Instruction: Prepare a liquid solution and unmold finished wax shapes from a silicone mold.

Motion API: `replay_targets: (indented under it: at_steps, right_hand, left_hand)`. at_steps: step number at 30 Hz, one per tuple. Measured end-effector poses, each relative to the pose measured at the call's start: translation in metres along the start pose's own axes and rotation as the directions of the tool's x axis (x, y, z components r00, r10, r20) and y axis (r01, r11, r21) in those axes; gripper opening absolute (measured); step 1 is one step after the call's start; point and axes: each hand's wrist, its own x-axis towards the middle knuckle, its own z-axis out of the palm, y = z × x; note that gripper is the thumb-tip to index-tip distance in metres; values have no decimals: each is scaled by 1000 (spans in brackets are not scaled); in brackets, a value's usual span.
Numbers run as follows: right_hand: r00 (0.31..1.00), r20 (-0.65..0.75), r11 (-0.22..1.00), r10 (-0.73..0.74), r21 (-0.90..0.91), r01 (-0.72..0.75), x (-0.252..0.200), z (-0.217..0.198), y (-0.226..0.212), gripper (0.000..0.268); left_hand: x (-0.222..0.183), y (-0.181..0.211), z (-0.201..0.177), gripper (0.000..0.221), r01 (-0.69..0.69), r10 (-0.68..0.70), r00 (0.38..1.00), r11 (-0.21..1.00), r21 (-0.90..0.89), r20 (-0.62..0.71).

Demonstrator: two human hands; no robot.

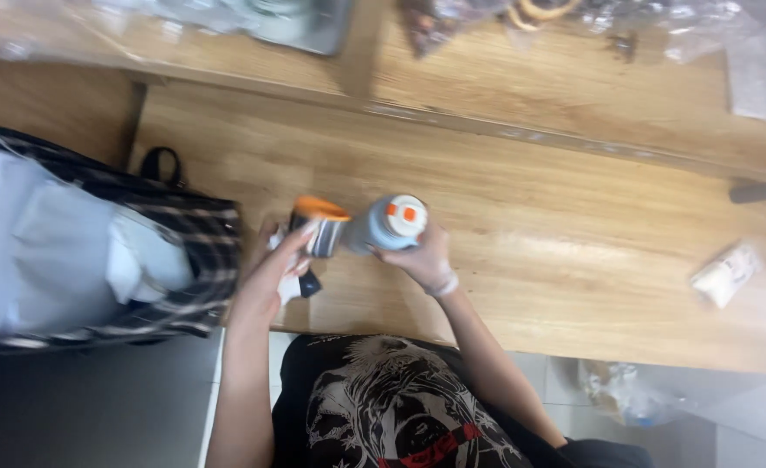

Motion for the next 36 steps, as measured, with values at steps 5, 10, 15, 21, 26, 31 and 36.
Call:
replay_targets:
  at_steps: [5,10,15,21,26,31,36]
  right_hand:
    - [999,-27,986,31,-165,-35,-42,-86,23,84]
    - [974,-97,923,207,-312,-227,-80,-136,38,79]
    - [959,-123,946,256,-171,-274,-112,-153,58,81]
    - [962,-171,974,211,-51,-222,-131,-152,72,85]
    - [998,-35,964,45,-262,-53,-130,-149,79,88]
    - [995,12,948,104,-305,-95,-126,-157,79,91]
    - [997,74,948,14,-318,10,-126,-159,81,85]
  left_hand:
    - [-50,-8,71,53,268,-152,963,594,-759,220]
    - [-41,-118,119,66,228,-211,974,926,-300,87]
    - [-24,-185,160,73,35,-33,993,999,-10,109]
    - [-35,-149,175,76,-168,112,986,651,740,125]
    - [-39,-183,154,72,-271,306,945,518,812,120]
    - [-55,-132,168,58,-148,382,918,571,808,-102]
    - [-81,-74,231,31,-216,318,932,873,438,-174]
